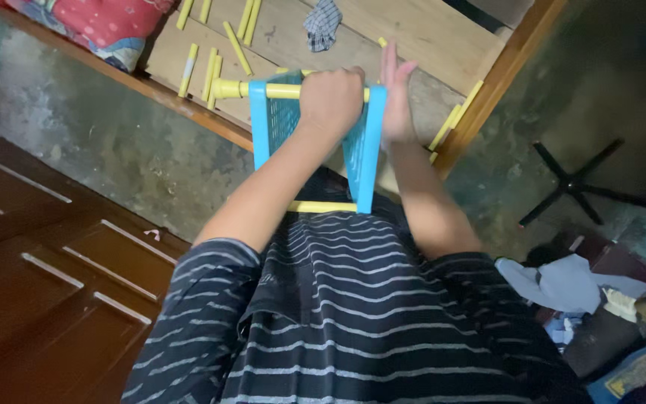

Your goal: The person assembles a blue plastic rack by inserting yellow rods into the grid holes and attaching multiple blue grid panels. The person repeatedly adjusts the rods and panels to form a stable structure on a wooden workbench.

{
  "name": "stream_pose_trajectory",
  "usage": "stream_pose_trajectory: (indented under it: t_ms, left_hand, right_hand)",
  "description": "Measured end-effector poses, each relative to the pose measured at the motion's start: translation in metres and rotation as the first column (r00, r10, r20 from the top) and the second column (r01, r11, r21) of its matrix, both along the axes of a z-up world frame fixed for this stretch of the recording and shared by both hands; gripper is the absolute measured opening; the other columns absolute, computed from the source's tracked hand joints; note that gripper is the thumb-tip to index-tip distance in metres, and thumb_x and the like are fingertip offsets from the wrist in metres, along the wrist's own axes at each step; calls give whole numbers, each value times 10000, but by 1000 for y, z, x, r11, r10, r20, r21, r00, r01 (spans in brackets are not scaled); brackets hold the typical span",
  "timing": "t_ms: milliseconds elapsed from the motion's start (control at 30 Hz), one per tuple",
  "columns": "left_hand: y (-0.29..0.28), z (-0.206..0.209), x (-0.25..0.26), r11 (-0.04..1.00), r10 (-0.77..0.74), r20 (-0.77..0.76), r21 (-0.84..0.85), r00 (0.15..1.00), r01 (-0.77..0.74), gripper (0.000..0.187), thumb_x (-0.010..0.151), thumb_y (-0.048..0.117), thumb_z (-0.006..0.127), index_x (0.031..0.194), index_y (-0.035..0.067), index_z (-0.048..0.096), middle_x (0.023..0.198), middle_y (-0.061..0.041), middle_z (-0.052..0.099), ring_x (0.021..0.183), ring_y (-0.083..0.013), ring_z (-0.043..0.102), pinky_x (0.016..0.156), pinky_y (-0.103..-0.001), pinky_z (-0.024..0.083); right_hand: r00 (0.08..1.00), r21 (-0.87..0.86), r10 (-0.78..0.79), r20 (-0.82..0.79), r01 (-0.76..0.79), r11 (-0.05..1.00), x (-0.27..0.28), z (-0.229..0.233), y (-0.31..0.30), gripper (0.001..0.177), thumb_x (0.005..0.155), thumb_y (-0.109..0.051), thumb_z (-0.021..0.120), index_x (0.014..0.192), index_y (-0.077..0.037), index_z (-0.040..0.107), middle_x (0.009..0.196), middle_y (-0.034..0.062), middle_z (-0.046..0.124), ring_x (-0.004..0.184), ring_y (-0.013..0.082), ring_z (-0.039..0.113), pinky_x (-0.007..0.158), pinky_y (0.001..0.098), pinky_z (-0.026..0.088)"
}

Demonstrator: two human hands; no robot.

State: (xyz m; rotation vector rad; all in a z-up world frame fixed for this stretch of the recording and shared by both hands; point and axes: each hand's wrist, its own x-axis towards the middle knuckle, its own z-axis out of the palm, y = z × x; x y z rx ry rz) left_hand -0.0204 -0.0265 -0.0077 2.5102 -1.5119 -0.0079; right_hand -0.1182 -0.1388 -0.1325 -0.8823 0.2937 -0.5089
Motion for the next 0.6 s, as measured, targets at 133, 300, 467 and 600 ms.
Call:
stream_pose_trajectory:
  t_ms: [133,300,467,600]
  left_hand:
    - [-3,2,0,1000,-18,12,19,1000,18,117,825,151,611,831,111,720,762,-153,752,704,-328,757,613,-450,597]
    - [-6,4,3,1000,-20,-31,-10,999,19,129,859,138,600,873,97,721,769,-160,751,692,-342,752,590,-460,591]
    - [-8,4,1,999,-24,-28,45,999,26,137,859,161,600,848,98,721,765,-167,749,697,-341,755,599,-452,598]
    - [-7,0,4,999,-47,-30,18,998,47,133,853,144,599,846,100,725,765,-167,748,701,-347,753,612,-460,597]
  right_hand:
    - [968,10,-248,-27,248,969,-43,25,-62,872,1048,-679,225,1684,-145,-42,1776,138,57,1620,317,133,1305,433,182]
    - [947,-30,-300,-111,299,954,-71,73,-49,951,981,-724,188,1694,-110,60,1751,124,54,1596,273,102,1192,430,222]
    - [997,-10,-63,-49,62,998,-18,22,-3,980,990,-784,275,1719,-152,106,1764,154,122,1507,242,259,1176,338,318]
    - [890,-44,-445,-97,443,895,-82,25,-85,1047,1018,-791,244,1726,-41,66,1793,227,-4,1665,316,73,1242,377,268]
